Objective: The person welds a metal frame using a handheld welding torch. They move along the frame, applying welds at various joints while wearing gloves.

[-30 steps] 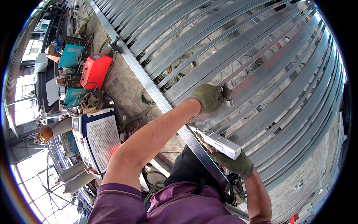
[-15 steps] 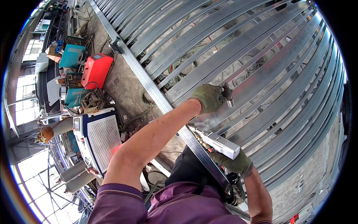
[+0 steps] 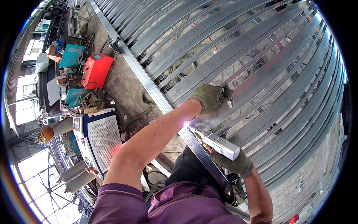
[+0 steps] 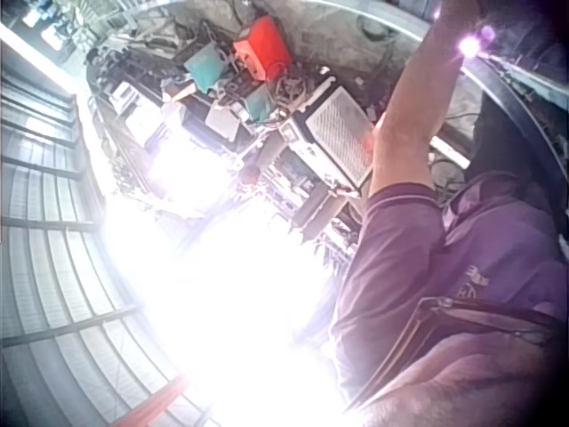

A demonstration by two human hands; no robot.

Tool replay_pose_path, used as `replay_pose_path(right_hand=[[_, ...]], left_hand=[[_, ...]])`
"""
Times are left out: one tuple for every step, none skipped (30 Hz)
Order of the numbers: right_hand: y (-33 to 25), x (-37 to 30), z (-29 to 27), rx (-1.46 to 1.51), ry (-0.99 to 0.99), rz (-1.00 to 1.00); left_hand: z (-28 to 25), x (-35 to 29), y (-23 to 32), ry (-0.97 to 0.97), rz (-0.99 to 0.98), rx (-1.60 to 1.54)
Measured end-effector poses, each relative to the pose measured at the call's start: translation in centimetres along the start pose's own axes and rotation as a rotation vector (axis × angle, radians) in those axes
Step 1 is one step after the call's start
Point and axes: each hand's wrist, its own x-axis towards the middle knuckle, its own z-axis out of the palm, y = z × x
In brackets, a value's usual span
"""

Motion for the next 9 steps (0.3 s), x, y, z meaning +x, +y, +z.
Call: replay_pose_path(right_hand=[[-0.14,-0.05,0.07,0.014,0.001,0.014],[-0.2,-0.07,0.11,0.027,0.003,0.028],[-0.19,-0.06,0.13,0.036,0.003,0.039],[-0.14,-0.07,0.13,0.045,0.003,0.05],[-0.09,-0.08,0.12,0.054,0.004,0.06],[-0.04,-0.09,0.08,0.059,0.0,0.063],[0.02,-0.1,0.01,0.063,-0.004,0.065],[0.09,-0.13,-0.07,0.067,-0.007,0.067],[0.08,-0.12,-0.07,0.067,-0.008,0.068]], left_hand=[[0.0,-0.01,-0.05,0.002,0.006,-0.009],[0.01,-0.01,-0.07,0.009,0.009,-0.012],[0.04,-0.04,-0.1,0.016,0.011,-0.016],[0.05,-0.07,-0.13,0.024,0.013,-0.019],[0.07,-0.08,-0.12,0.024,0.01,-0.023],[-0.08,-0.1,0.07,0.022,0.009,-0.028],[-0.24,-0.15,0.26,0.021,0.008,-0.033],[-0.42,-0.31,0.37,0.011,0.004,-0.018],[-0.58,-0.39,0.41,0.001,0.004,-0.019]])
